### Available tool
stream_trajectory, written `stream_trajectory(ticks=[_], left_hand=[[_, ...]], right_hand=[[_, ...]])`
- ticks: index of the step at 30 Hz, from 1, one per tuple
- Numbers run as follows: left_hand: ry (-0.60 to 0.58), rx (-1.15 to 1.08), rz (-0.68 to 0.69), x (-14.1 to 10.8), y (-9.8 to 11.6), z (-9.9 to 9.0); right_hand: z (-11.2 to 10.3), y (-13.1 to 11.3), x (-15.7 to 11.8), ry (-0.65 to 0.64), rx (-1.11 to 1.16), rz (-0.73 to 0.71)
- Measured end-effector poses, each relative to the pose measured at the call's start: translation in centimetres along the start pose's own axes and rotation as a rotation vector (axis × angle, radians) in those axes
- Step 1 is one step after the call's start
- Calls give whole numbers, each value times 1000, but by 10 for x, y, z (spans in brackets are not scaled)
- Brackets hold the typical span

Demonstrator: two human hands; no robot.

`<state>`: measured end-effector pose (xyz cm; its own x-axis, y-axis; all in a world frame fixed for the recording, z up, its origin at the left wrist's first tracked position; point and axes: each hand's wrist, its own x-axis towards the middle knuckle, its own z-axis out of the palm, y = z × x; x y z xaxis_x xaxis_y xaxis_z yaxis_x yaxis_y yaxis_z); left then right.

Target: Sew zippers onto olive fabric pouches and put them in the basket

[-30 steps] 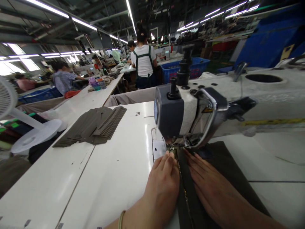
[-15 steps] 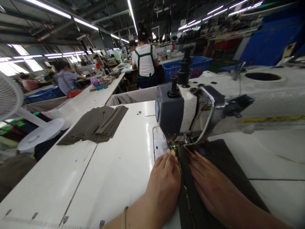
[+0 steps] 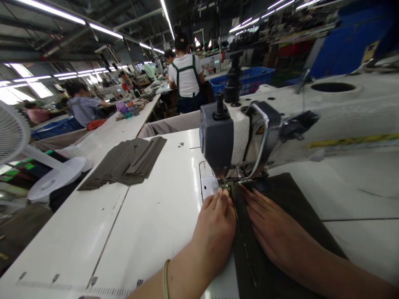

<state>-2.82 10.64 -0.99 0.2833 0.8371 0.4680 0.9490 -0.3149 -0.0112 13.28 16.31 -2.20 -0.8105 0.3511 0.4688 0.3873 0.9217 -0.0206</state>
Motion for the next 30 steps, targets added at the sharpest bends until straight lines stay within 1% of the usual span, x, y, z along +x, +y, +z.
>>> stream_trajectory(ticks=[6, 9, 12, 14, 16, 18, 20, 22, 24, 26, 30], left_hand=[[-43, -29, -7, 4, -1, -2], [-62, -33, -11, 5, -2, -3], [-95, -42, -52, 9, -4, -2], [-122, -59, -89, 12, -7, -2], [-141, -96, -110, 12, -10, -4], [-137, -164, -92, 8, -14, -8], [-107, -243, -51, -2, -15, -13], [-88, -315, -16, -13, -14, -19], [-85, -366, -7, -22, -11, -25], [-84, -395, -22, -27, -7, -29], [-78, -384, -44, -29, -2, -32]], right_hand=[[1, -1, -1, 0, -43, 0], [6, 0, -1, 15, -27, 13], [11, 7, 3, 42, 14, 34], [8, 11, 7, 63, 56, 26], [-3, 10, 7, 99, 99, 3], [-17, 1, 2, 144, 149, -56], [-30, -16, -8, 229, 182, -119], [-37, -35, -19, 294, 152, -156], [-37, -51, -26, 316, 64, -171], [-34, -61, -28, 296, -15, -194], [-32, -67, -23, 285, -102, -183]])
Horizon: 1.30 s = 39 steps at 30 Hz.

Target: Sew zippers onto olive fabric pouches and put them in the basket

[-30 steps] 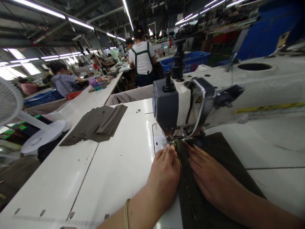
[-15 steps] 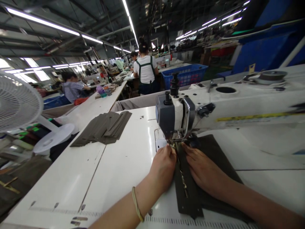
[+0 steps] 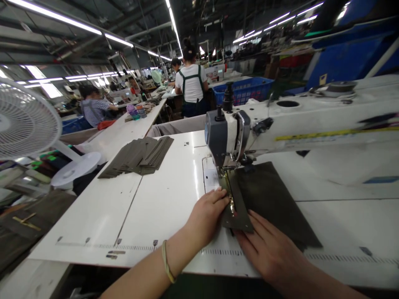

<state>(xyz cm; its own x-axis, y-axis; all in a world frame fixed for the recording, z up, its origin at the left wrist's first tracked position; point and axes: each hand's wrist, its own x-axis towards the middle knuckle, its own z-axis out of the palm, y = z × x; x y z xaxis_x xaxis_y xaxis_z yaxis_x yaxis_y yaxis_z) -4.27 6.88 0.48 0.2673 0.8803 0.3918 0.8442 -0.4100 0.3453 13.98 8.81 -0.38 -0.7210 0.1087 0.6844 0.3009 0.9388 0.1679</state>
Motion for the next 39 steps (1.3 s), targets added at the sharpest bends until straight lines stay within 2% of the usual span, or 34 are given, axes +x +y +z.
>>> stream_trajectory(ticks=[5, 11, 23, 28, 32, 39], left_hand=[[9, 122, 54, -1, 2, 6], [16, 298, 111, 1, 8, 14], [76, 303, 140, 17, 2, 8], [82, 266, 102, 28, -5, 9], [39, 213, 22, 36, -12, 10], [-33, 159, -40, 45, -27, 11]], right_hand=[[-6, 1, 1, 26, 11, 7], [-2, -1, -7, 57, 58, 89], [3, 17, 5, 60, 88, 69], [11, 27, 6, 22, 99, 61], [17, 35, 11, 36, 82, 61], [31, 52, 17, 0, 106, 29]])
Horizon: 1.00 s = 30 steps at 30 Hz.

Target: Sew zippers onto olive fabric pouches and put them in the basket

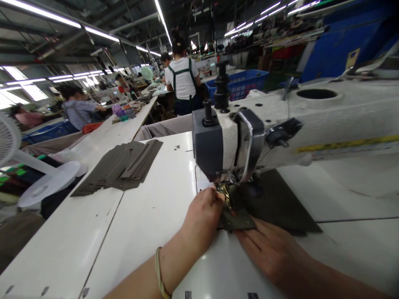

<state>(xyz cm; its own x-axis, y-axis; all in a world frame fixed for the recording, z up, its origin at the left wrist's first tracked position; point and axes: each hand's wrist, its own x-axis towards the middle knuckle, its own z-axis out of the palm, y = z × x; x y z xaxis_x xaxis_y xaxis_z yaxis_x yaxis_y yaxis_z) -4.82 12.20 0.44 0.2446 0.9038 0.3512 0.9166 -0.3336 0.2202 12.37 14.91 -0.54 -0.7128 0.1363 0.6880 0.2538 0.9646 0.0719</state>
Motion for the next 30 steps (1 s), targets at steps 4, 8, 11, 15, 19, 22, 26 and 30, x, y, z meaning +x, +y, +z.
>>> stream_trajectory(ticks=[4, 8, 11, 15, 19, 22, 26, 30], left_hand=[[-77, -62, -35, 3, -3, -1], [-62, -73, -29, 0, -2, -1], [-56, -70, 2, -5, 0, -3], [-81, -102, -39, -11, 7, -10], [-69, -120, -89, -16, 12, -12], [-37, -125, -79, -19, 12, -8], [-1, -99, -65, -21, 12, -3], [-8, -40, -36, -19, 15, -5]], right_hand=[[3, 4, 0, -3, 21, 7], [0, 4, 0, -8, 74, 62], [0, 8, 4, -53, 0, 172], [5, 21, 18, -257, -49, 355], [3, 31, 32, -455, 38, 427], [1, 35, 33, -450, 46, 299], [7, 46, 25, -400, 10, 259], [16, 61, 18, -340, -4, 392]])
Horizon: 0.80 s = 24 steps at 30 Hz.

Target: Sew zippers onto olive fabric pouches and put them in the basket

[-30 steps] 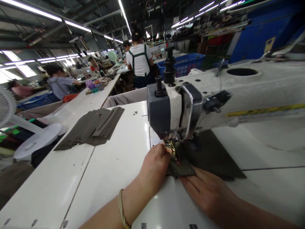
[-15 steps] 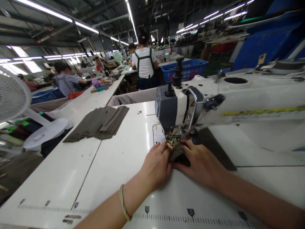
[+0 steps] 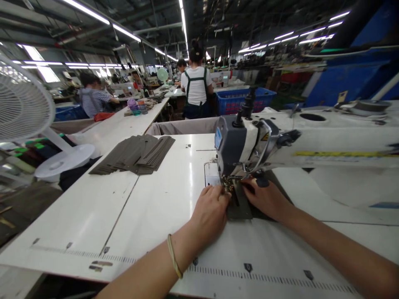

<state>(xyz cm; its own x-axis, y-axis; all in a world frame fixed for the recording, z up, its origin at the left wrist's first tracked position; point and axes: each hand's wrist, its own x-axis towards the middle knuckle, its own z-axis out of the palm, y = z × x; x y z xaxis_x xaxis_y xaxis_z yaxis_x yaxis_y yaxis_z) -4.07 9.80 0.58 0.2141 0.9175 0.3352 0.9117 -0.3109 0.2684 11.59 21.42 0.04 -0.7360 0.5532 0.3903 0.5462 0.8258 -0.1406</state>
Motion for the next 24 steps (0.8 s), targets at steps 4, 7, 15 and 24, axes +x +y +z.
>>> stream_trajectory(ticks=[4, 7, 15, 24], left_hand=[[-41, 73, 49, 3, 2, -5], [-72, 108, 65, 6, 2, -6], [-95, 120, 77, 11, 1, -5], [-80, 104, 101, 8, 0, -3]], right_hand=[[3, 5, 4, -20, 56, 39], [4, 3, 4, -24, 59, 81], [9, -3, 5, -15, -4, 263], [14, -3, 11, -11, -51, 372]])
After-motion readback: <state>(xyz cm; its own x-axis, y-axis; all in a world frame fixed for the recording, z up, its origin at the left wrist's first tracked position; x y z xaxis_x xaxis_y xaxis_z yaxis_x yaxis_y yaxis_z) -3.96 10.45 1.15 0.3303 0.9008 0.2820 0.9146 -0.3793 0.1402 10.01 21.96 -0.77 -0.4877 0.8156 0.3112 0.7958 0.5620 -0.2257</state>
